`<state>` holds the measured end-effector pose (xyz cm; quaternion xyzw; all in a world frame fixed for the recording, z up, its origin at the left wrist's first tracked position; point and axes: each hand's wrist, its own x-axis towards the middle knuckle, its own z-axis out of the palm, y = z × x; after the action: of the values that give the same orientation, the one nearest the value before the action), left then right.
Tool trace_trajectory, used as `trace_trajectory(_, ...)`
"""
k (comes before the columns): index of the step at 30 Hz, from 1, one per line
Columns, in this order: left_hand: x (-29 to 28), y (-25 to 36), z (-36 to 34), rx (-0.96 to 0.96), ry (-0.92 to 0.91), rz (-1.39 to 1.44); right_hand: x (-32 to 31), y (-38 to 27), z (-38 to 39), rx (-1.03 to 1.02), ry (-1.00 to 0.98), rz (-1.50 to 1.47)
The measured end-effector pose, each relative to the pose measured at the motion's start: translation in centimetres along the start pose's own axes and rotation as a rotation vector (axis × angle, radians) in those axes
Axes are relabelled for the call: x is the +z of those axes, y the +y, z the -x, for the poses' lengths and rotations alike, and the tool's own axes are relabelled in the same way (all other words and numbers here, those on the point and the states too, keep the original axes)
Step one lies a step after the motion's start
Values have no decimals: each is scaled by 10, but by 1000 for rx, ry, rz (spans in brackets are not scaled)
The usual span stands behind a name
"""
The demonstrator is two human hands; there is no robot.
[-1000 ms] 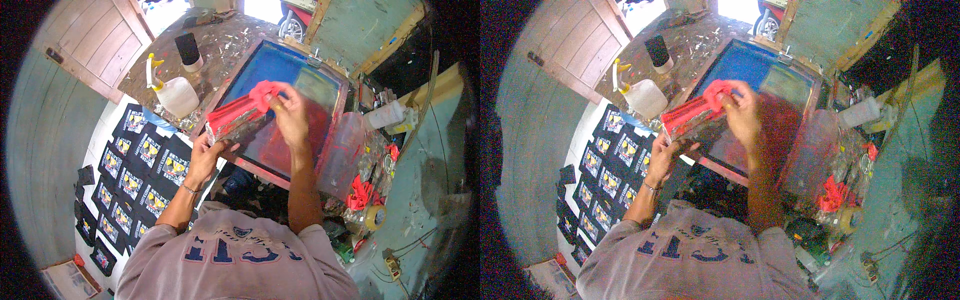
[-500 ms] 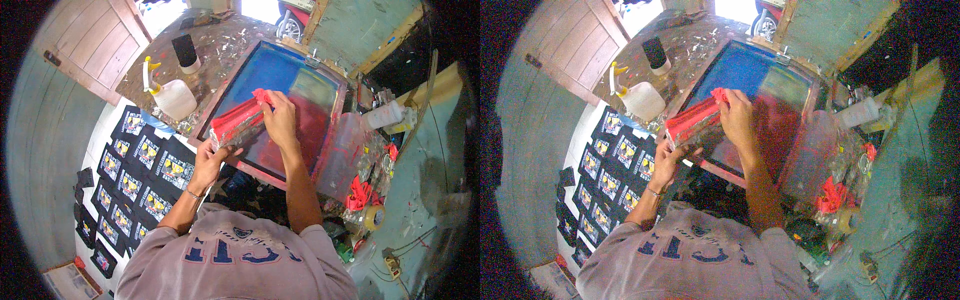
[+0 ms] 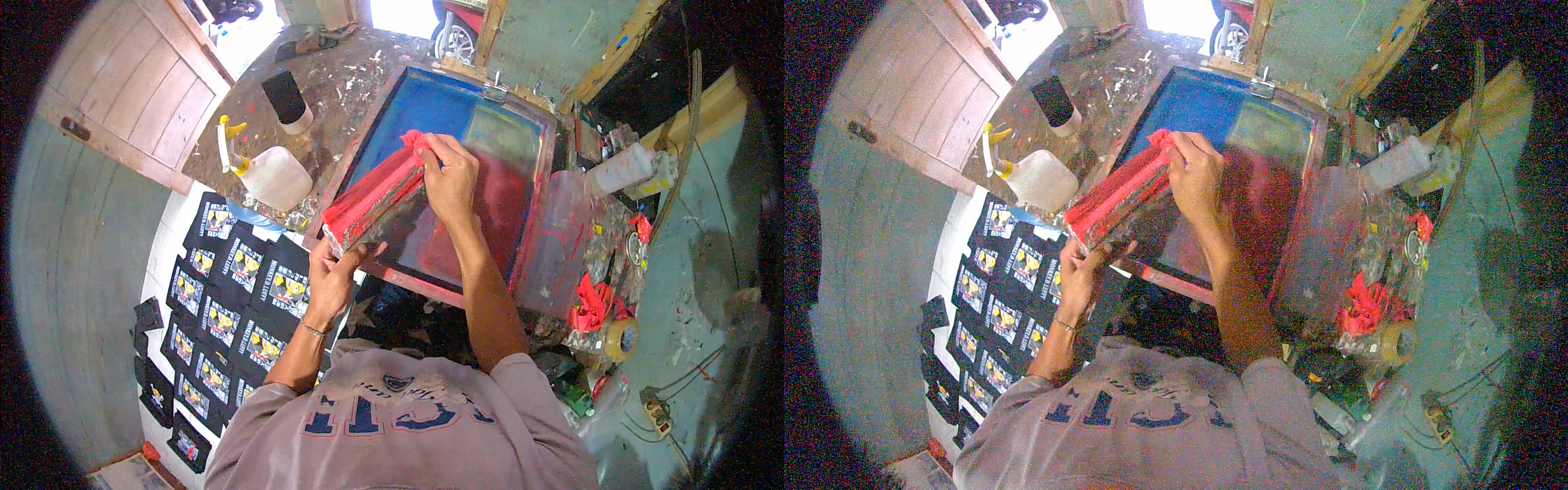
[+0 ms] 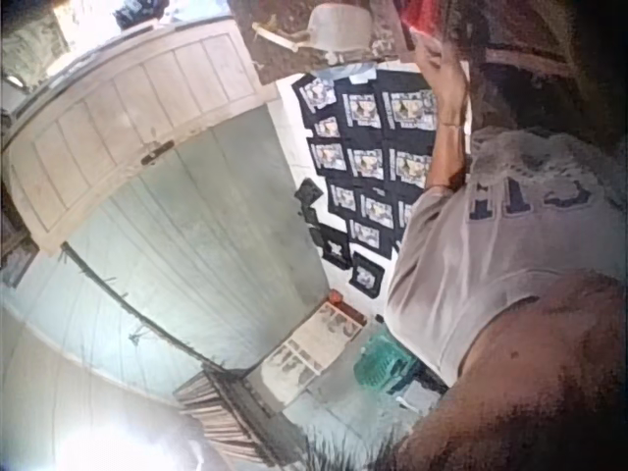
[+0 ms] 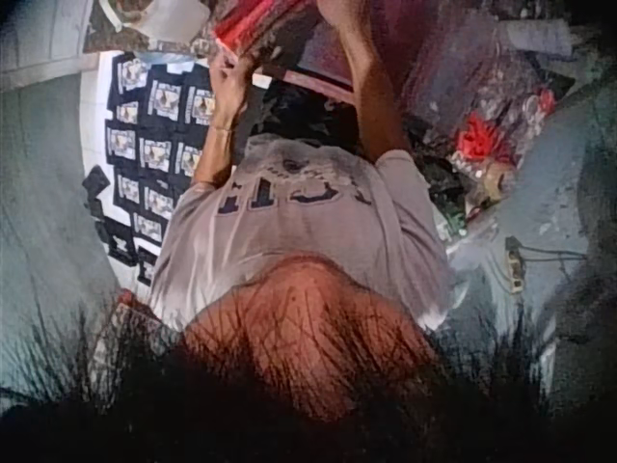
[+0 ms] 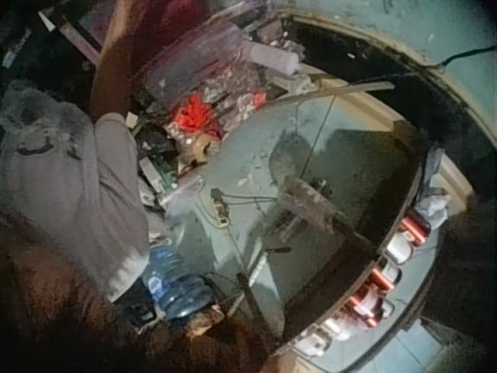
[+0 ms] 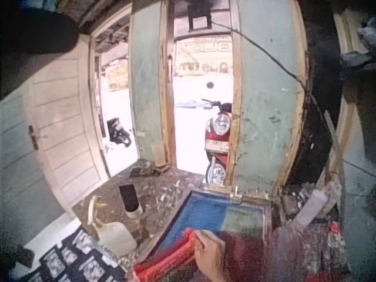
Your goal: The person wipes a screen printing frame with a red cloth, then wipes a small rectangular object with the same cloth. Finally, the person arranges several black t-shirts on the floor.
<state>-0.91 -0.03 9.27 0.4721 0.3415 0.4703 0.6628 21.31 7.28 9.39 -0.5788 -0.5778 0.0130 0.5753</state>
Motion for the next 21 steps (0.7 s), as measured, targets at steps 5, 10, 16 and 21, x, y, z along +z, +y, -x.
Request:
trace_trajectory(5, -14, -9, -5, 25, 43, -190, 12, -51, 27, -108, -140, -72)
trace_trajectory(10, -19, -14, -3, 3, 60, -138, 13, -67, 40, -121, -179, -196)
trace_trajectory(16, -2, -5, 3, 13, 24, 52, 10, -26, 7, 35, -114, -115)
trace_trajectory(21, -20, -22, -4, -9, 101, -77, 17, -88, 43, -213, -253, -240)
